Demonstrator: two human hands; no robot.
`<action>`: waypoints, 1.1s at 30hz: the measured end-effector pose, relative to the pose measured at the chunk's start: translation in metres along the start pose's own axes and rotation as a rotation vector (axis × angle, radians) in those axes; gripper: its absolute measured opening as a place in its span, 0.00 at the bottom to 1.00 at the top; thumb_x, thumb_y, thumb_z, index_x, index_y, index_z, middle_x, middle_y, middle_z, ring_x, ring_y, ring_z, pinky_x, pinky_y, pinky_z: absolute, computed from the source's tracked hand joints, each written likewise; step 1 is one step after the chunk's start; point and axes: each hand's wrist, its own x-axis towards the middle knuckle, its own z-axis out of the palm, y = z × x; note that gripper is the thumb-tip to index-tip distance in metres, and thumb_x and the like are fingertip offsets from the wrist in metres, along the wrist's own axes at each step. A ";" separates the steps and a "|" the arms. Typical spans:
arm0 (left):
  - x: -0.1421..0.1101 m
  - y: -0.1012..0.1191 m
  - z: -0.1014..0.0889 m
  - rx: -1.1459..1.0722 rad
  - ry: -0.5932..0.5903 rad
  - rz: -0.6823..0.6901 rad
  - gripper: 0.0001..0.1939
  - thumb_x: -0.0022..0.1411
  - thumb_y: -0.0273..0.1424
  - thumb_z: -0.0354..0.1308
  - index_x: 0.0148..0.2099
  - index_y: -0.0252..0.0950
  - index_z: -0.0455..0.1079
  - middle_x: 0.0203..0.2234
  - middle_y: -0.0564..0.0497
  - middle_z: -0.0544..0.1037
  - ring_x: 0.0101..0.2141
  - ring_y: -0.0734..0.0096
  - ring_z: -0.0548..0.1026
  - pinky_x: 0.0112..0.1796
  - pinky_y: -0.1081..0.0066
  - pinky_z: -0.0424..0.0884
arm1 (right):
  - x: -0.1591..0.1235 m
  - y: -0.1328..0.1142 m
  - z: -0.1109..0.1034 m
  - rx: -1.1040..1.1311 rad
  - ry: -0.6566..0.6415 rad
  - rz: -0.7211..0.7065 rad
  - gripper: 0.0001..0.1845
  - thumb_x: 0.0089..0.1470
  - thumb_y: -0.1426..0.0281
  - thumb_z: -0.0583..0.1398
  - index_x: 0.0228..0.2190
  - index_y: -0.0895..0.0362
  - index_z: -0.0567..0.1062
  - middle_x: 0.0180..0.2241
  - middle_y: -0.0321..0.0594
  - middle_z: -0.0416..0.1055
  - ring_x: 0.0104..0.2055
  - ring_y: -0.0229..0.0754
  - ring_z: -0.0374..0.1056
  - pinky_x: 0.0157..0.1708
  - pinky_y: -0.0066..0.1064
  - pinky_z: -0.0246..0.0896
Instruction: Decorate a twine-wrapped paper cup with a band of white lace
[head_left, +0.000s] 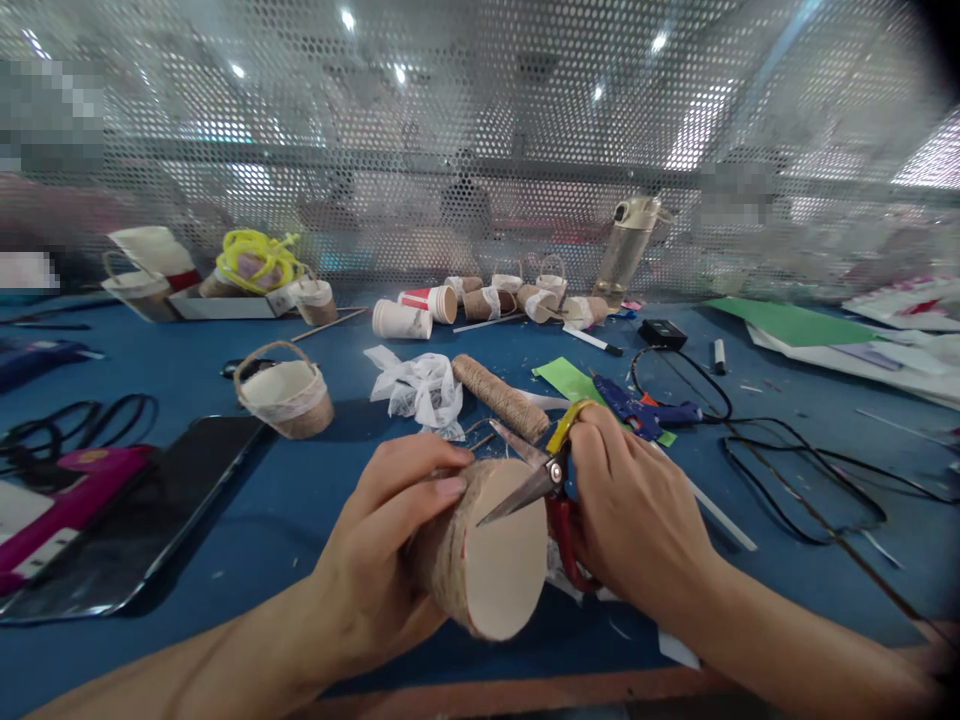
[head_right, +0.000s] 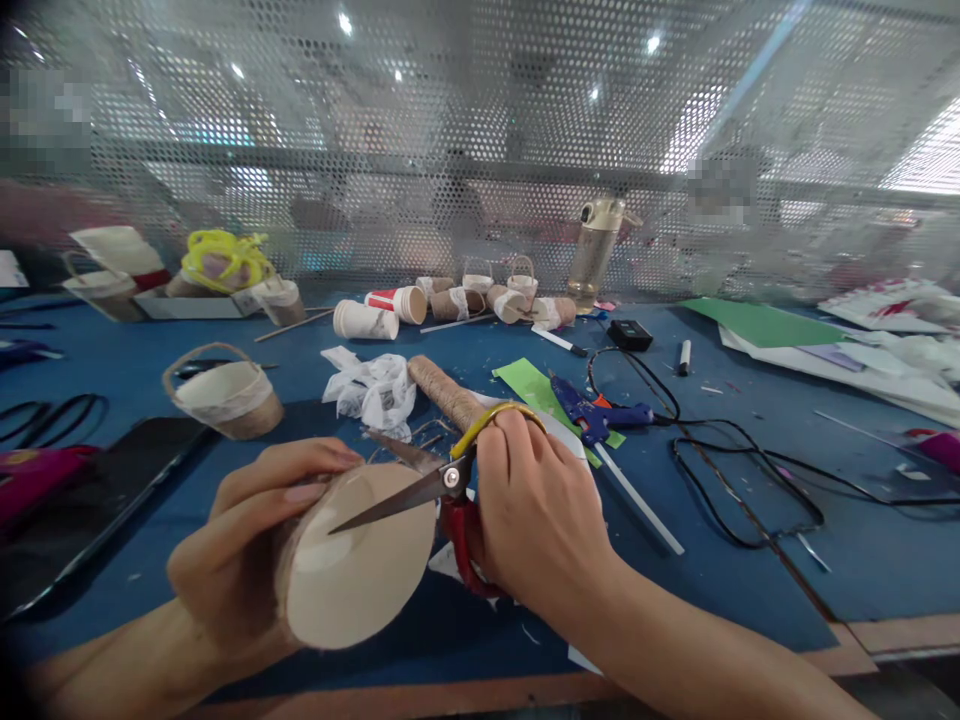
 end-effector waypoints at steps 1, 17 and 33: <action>-0.001 0.000 0.001 -0.007 0.003 0.000 0.30 0.60 0.28 0.68 0.63 0.34 0.65 0.52 0.38 0.74 0.47 0.54 0.75 0.48 0.51 0.77 | 0.000 -0.001 0.000 -0.007 -0.010 0.003 0.07 0.54 0.77 0.50 0.33 0.58 0.65 0.37 0.56 0.75 0.32 0.49 0.73 0.30 0.34 0.67; 0.006 0.003 0.000 0.004 -0.007 0.080 0.26 0.62 0.26 0.64 0.61 0.31 0.66 0.50 0.38 0.74 0.47 0.55 0.76 0.46 0.54 0.79 | -0.001 -0.002 0.000 -0.120 0.035 -0.005 0.12 0.58 0.82 0.48 0.30 0.54 0.62 0.29 0.45 0.72 0.22 0.41 0.65 0.21 0.29 0.51; 0.006 0.002 -0.001 -0.011 -0.007 0.073 0.24 0.61 0.29 0.66 0.58 0.33 0.67 0.49 0.38 0.77 0.45 0.54 0.78 0.43 0.53 0.81 | -0.001 0.007 0.001 -0.121 0.081 -0.049 0.12 0.65 0.80 0.47 0.34 0.58 0.66 0.32 0.44 0.77 0.22 0.39 0.67 0.20 0.29 0.50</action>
